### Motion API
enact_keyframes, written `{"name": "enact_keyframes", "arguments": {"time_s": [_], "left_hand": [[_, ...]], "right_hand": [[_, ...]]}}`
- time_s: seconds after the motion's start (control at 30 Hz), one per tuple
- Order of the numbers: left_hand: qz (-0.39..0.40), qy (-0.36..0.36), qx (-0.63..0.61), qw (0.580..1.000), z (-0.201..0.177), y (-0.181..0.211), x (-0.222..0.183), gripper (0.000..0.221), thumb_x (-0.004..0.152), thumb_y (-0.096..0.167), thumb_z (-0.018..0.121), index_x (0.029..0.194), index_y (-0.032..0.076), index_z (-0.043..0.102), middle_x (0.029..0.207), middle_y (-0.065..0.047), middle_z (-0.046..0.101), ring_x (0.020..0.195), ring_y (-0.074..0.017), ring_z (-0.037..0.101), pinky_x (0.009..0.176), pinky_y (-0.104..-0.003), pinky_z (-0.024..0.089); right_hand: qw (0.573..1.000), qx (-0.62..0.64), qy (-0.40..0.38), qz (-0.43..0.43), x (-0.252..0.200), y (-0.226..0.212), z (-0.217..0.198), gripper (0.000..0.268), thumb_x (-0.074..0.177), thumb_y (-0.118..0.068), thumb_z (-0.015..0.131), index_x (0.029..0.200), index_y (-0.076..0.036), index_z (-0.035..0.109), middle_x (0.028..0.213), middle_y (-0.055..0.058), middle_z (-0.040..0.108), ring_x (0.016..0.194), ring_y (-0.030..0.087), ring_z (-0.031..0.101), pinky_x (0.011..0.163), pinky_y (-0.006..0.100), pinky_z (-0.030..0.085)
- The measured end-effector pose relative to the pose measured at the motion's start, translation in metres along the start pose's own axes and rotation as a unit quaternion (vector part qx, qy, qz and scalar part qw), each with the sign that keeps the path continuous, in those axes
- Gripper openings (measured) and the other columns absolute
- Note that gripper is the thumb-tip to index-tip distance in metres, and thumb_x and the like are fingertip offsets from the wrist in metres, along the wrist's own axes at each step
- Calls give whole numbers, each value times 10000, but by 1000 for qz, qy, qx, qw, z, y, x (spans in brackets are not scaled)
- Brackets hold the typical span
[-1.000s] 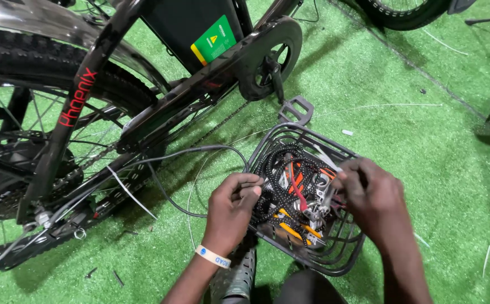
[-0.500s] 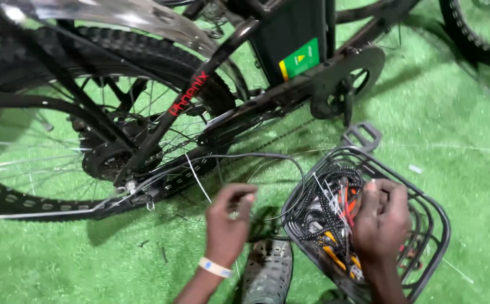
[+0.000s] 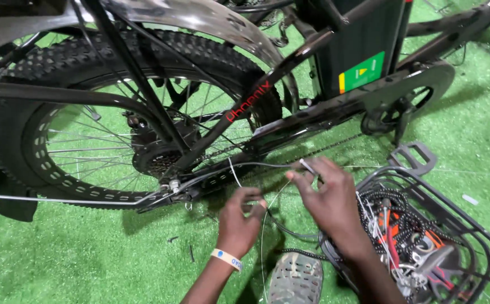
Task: Repairing and assembling electrical components on an electric bicycle
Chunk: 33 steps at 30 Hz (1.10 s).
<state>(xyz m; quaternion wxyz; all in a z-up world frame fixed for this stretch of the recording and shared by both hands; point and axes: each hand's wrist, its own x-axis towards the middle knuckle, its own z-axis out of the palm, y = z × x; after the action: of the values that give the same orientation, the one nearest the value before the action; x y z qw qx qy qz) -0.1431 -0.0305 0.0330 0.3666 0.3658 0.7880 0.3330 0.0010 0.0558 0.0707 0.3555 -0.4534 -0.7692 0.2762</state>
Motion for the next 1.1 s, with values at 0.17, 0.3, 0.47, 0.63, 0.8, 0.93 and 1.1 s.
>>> {"name": "enact_keyframes", "arguments": {"time_s": [0.17, 0.3, 0.47, 0.63, 0.8, 0.93, 1.1], "left_hand": [[4, -34, -289, 957, 18, -20, 29, 376, 754, -108, 677, 1116, -13, 644, 835, -101, 725, 685, -140, 656, 644, -237, 558], [-57, -23, -401, 914, 36, -2, 52, 273, 806, -129, 579, 1029, -22, 693, 836, -132, 723, 663, -178, 641, 542, -253, 495], [-72, 44, -406, 910, 74, -15, 87, 248, 845, 51, 625, 1089, 16, 659, 877, -86, 664, 749, -180, 600, 593, -317, 513], [-59, 101, -331, 936, 79, -20, 92, 275, 886, 120, 598, 1135, 26, 666, 958, -105, 675, 903, -163, 584, 800, -336, 488], [-35, 133, -325, 936, 93, -41, 119, 279, 902, 105, 620, 1157, 1, 662, 1057, -108, 693, 1025, -183, 620, 942, -385, 475], [-39, 118, -394, 911, 98, -45, 128, 295, 879, 76, 641, 1168, 23, 668, 1056, -84, 681, 1005, -167, 617, 928, -361, 471], [-39, -1, -514, 857, 98, -19, 124, 415, 799, 126, 768, 1186, 37, 648, 1093, -117, 666, 1009, -226, 612, 949, -396, 469]], "right_hand": [[999, 6, -52, 4, -17, -10, 4, 191, 778, -215, 699, 908, -79, 732, 801, 29, 690, 515, 134, 509, 441, 279, 400], [994, 52, 91, -9, -12, -2, -2, 121, 830, -144, 691, 802, -33, 650, 666, 66, 654, 330, 81, 373, 270, 223, 258], [983, -166, 76, 1, 42, 82, -27, 228, 929, -331, 661, 939, -115, 735, 856, 153, 701, 853, 395, 659, 792, 493, 505], [985, -104, -81, 113, 42, 115, 0, 261, 892, -329, 602, 978, -142, 762, 1021, 147, 732, 993, 460, 638, 898, 560, 477], [968, 32, 30, 245, 36, 118, 15, 345, 942, -424, 572, 977, -126, 742, 987, 173, 704, 1061, 414, 602, 937, 507, 440], [977, 101, -46, 181, 55, 123, 15, 205, 934, -276, 607, 879, -150, 759, 747, 80, 697, 785, 164, 604, 835, 386, 487], [905, 246, -174, 298, 53, 102, 18, 192, 899, -130, 629, 892, 53, 690, 526, 160, 628, 398, 240, 624, 381, 344, 534]]}}
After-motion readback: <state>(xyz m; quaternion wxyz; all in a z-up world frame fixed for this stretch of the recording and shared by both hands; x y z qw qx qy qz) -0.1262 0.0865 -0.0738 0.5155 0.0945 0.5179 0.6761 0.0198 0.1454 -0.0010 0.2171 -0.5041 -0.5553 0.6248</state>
